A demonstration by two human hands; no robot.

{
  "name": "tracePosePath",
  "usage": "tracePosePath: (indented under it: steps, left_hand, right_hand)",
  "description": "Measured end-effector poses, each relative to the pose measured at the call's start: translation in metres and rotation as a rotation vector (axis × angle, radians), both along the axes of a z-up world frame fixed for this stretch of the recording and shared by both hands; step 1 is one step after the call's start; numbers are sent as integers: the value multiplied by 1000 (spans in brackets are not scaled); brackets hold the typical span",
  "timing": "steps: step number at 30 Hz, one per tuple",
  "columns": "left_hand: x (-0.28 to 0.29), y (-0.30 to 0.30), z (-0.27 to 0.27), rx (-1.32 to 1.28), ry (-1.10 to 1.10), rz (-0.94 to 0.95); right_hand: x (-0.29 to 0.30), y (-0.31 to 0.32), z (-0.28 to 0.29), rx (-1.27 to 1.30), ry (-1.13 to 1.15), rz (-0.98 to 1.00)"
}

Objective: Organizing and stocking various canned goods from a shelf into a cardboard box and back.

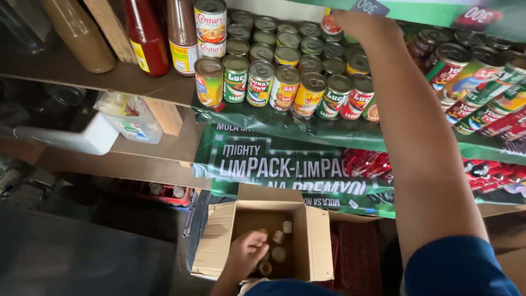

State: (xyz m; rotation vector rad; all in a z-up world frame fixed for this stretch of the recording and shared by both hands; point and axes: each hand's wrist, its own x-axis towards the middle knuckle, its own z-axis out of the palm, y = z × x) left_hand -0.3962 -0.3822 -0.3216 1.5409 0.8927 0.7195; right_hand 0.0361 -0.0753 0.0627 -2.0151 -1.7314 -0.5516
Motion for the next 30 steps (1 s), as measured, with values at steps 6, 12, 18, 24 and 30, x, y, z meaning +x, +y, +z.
tracePosePath:
  steps: [6, 12, 18, 24, 30]
  left_hand:
    - [-38, -1, -38, -170, 53, 79]
    - [-46, 0, -35, -181, 86, 128]
    - [-47, -3, -41, -217, 74, 119]
    - [-51, 0, -45, -219, 76, 128]
    - [-51, 1, -24, -226, 75, 121]
  right_hand:
    - [26, 30, -14, -43, -90, 97]
    - [13, 2, -6, -100, 251, 11]
    - [62, 22, -33, -43, 624, 210]
    - [90, 58, -38, -277, 463, -105]
    - [86, 36, -37, -165, 564, 27]
